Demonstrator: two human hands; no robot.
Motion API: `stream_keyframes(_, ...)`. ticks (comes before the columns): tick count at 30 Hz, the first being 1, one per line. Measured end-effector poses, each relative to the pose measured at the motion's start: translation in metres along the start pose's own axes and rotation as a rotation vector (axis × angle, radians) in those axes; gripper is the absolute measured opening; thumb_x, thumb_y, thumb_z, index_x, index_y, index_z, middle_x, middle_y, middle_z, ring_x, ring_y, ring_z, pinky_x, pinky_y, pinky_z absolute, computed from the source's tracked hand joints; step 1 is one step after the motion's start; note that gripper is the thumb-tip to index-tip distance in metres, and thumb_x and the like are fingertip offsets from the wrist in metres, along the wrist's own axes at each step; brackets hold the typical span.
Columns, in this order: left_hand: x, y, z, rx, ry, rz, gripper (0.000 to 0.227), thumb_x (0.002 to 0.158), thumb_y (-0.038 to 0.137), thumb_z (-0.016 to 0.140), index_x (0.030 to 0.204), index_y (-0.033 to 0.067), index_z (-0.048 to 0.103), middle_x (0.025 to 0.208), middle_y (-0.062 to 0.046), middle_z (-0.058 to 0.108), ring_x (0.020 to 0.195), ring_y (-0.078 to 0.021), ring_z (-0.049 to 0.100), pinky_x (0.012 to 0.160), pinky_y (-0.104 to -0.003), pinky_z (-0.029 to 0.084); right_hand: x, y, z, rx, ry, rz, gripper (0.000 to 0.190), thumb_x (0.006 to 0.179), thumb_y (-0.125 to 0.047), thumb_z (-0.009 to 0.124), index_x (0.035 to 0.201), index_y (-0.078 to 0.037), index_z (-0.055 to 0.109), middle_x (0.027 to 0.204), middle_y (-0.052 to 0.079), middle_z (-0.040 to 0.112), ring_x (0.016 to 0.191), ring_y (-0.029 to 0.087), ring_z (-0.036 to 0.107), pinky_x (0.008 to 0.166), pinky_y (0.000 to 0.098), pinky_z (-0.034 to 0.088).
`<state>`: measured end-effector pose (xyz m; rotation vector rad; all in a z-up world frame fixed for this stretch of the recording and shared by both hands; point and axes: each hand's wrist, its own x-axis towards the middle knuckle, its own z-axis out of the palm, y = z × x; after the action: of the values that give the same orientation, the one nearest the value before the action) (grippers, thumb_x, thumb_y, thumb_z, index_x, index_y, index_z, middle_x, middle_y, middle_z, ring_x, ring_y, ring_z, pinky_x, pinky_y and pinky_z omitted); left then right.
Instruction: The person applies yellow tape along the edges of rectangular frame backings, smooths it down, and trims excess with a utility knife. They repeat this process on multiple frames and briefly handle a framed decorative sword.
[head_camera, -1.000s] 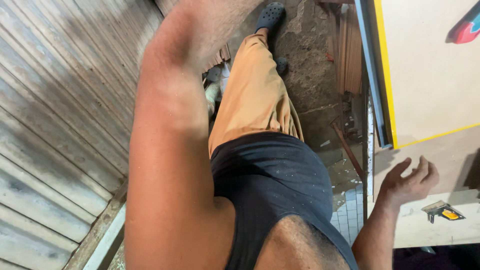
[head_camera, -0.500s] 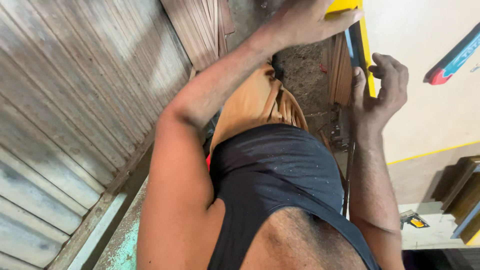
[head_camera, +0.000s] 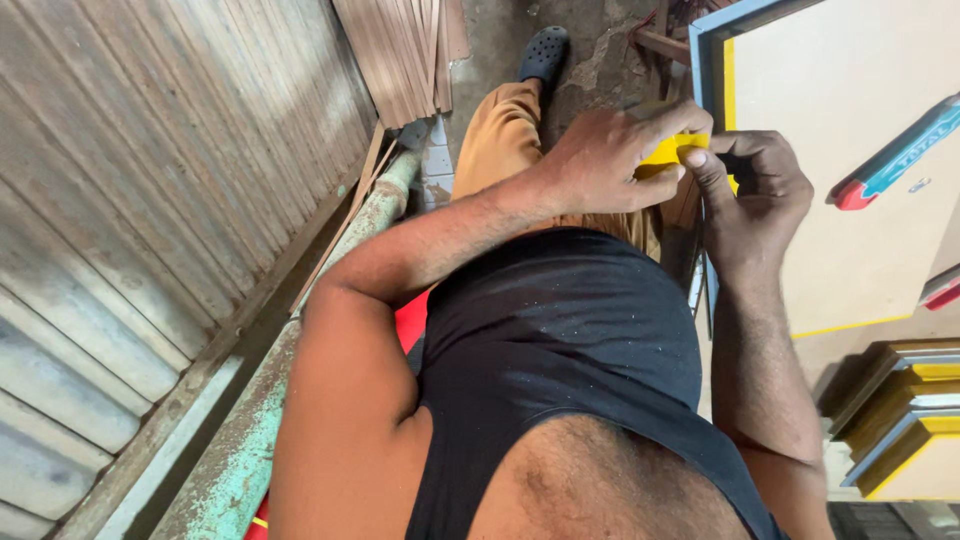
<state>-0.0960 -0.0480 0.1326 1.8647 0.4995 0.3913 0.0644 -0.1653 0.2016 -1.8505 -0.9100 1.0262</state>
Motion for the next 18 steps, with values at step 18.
stream_keyframes(18,0.029,-0.035,0.002,0.251,0.034,-0.346,0.038,0.090,0.043,0.083,0.109,0.0116,0.073,0.090,-0.006,0.072,0.079,-0.0214,0.070,0.069,-0.043,0.057,0.123,0.108,-0.184,-0.140,0.193,-0.066,0.016,0.113,-0.016,0.075,0.113,-0.001,0.070,0.106,0.008,0.073,0.096,0.017,0.069,0.091,0.0300,0.058)
